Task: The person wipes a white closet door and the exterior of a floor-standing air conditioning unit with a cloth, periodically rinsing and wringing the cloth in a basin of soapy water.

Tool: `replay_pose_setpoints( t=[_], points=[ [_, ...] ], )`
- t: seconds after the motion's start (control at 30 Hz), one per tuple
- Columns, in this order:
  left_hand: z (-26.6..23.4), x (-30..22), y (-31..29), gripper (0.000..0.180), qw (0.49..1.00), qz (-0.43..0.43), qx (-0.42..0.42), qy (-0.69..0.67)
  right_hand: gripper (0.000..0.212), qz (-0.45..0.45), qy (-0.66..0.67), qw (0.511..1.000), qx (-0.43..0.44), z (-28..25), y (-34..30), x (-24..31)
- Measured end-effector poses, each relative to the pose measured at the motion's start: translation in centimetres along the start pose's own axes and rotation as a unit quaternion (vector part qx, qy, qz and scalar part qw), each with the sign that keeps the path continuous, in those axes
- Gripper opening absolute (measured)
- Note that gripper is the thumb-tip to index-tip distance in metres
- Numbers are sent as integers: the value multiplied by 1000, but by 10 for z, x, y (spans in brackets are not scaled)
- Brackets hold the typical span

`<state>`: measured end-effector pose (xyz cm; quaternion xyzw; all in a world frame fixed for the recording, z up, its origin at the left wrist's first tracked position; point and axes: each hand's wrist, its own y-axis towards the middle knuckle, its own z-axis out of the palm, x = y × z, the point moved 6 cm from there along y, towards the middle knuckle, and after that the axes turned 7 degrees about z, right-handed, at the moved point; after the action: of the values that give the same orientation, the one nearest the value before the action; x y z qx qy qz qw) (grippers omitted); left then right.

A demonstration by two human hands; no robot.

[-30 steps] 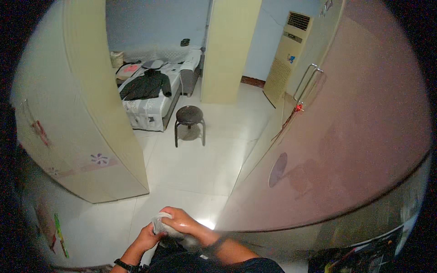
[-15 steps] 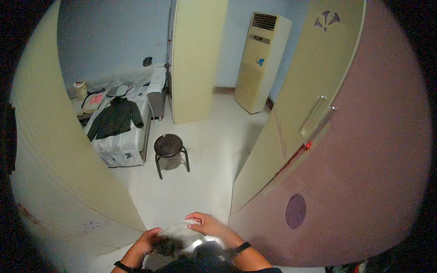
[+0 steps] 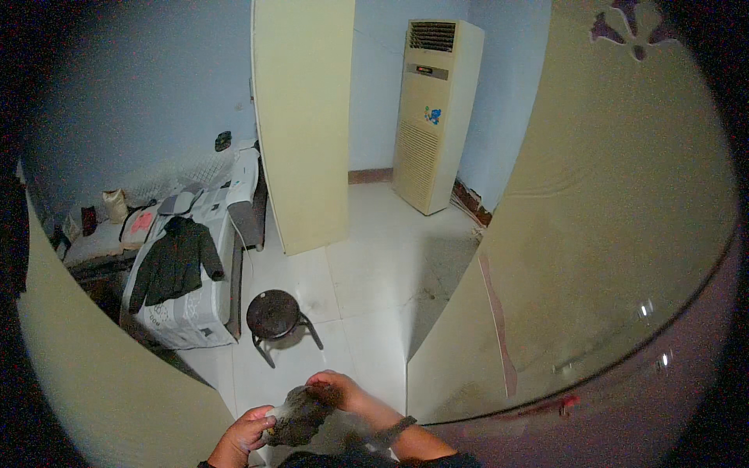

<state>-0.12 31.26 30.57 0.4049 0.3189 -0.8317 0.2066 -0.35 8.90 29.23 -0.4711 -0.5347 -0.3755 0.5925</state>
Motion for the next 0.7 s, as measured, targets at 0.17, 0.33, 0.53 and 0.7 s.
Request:
replay_pose_setpoints(
  t=[0.17, 0.33, 0.53, 0.7],
  points=[
    [6, -33, 76, 34, 996, -52, 63, -34, 22, 100, -24, 981, -162, -78, 41, 31],
    [15, -79, 179, 38, 980, -161, 43, 114, 30, 98, -101, 957, -255, -157, 73, 36],
    [18, -146, 308, 47, 932, -87, 202, 287, 36, 128, -94, 928, -338, -256, 114, 23],
    [62, -217, 381, 45, 924, -35, 224, 308, 34, 141, -97, 909, -381, -336, 138, 4]
  ],
)
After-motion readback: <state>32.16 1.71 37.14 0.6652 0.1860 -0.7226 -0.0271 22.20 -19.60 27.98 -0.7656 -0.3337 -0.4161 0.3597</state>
